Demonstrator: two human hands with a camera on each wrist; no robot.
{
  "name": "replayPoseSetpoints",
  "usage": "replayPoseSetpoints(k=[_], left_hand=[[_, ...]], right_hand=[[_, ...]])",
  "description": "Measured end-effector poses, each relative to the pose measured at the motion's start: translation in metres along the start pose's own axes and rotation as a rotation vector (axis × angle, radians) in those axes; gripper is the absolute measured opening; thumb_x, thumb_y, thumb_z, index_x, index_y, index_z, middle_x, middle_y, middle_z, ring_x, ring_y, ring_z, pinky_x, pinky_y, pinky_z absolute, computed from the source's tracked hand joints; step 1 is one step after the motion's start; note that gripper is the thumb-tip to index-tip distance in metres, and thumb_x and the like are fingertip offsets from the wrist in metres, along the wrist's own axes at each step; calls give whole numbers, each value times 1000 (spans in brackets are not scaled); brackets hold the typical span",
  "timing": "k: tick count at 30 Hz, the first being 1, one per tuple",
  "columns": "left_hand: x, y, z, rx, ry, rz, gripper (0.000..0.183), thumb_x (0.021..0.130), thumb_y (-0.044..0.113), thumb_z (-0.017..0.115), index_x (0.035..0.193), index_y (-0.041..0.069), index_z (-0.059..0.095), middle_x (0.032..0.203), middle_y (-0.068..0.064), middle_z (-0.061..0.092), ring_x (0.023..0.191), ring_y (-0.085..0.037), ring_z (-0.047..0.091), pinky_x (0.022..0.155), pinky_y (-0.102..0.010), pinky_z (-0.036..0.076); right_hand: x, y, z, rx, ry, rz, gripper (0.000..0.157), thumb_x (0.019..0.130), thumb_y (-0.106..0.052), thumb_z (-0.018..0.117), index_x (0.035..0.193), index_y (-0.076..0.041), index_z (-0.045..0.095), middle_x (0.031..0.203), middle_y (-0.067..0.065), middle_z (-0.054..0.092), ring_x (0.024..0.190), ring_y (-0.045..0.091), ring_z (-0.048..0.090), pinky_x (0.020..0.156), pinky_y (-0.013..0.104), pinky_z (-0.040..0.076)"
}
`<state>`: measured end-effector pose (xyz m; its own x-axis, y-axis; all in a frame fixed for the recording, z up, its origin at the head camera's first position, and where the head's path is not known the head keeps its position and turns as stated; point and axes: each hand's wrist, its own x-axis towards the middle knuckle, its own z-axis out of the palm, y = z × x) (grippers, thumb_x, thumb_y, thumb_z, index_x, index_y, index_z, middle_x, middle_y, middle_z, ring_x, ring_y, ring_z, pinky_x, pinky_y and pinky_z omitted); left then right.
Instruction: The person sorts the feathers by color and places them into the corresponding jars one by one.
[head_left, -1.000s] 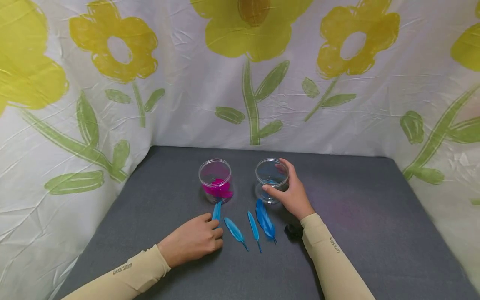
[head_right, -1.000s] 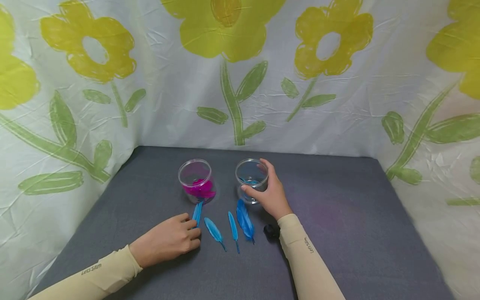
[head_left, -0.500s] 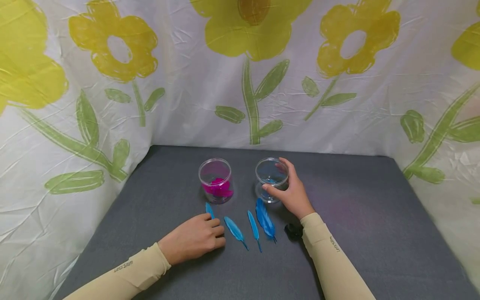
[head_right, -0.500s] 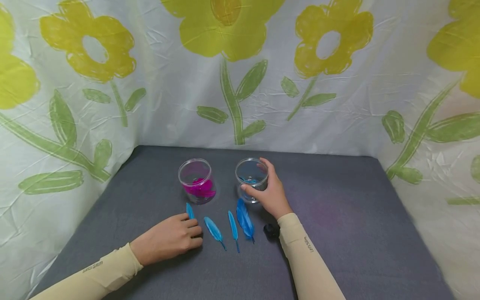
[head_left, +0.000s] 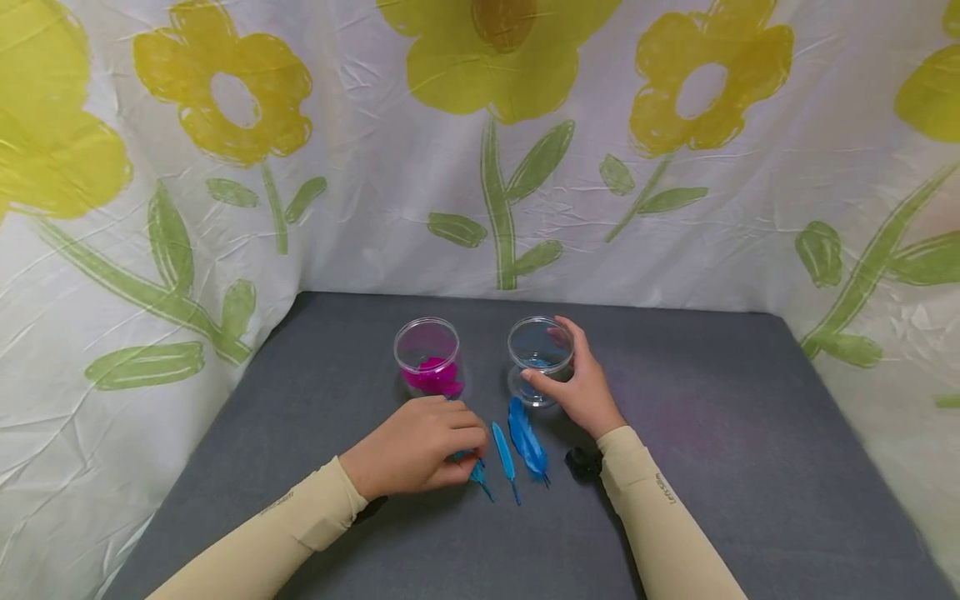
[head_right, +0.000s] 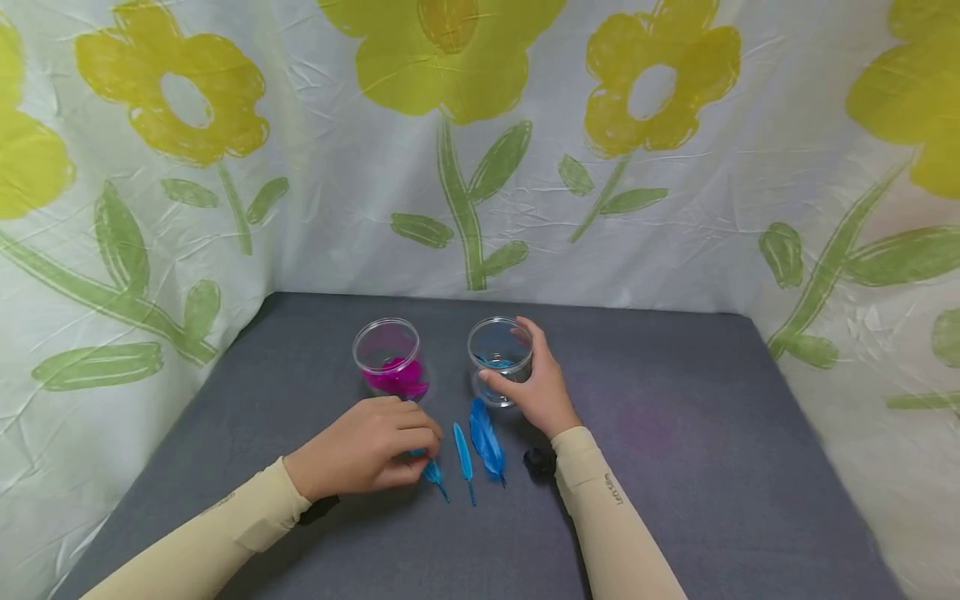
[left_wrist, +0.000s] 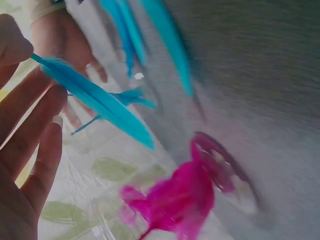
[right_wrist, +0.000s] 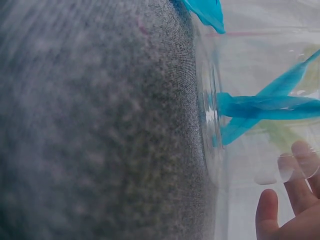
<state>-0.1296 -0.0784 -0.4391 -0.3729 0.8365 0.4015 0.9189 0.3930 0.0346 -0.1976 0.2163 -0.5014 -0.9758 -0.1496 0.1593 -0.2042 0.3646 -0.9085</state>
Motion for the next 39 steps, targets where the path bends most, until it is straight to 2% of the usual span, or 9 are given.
replayPoseSetpoints(k=[5,15,18,23,29,39], left_hand=[[17,-3,1,-109,69,-30,8,95,21,75,98,26,71,102,16,73,93,-1,66,79,-19,53],[40,-9,-3,-288,120,-127,14,92,18,80,103,24,75,106,12,76,101,-4,71,86,-19,60],[47,-11,-6,-362,163,-166,15,92,15,81,104,22,75,106,10,76,100,-5,71,87,-24,62],[58,-13,-9,-493,213,-269,14,94,13,80,104,21,74,107,7,78,97,-5,70,88,-32,64],[67,-17,-15,-621,262,-400,14,96,12,75,104,24,74,107,8,79,97,-6,72,91,-35,63],[84,-25,-22,-794,356,-470,12,100,14,72,108,22,74,115,2,80,107,-14,74,93,-37,63]], right_hand=[[0,-1,-1,10,-4,-3,100,94,-52,83,170,-38,19,172,-1,41,162,29,37,131,62,29],[1,1,0,19,-1,-21,96,95,-49,82,168,-42,21,171,-2,42,162,29,37,131,62,30],[2,3,1,15,2,-27,96,95,-47,83,169,-41,22,171,-1,42,162,30,37,130,65,31],[1,3,1,9,13,-22,98,94,-47,85,169,-39,22,171,0,43,161,30,38,127,67,35],[1,1,0,8,17,-15,100,92,-51,84,169,-39,21,171,1,43,161,30,39,124,67,39],[1,0,0,14,17,-10,100,92,-53,84,169,-39,22,170,0,44,161,29,39,127,67,34]])
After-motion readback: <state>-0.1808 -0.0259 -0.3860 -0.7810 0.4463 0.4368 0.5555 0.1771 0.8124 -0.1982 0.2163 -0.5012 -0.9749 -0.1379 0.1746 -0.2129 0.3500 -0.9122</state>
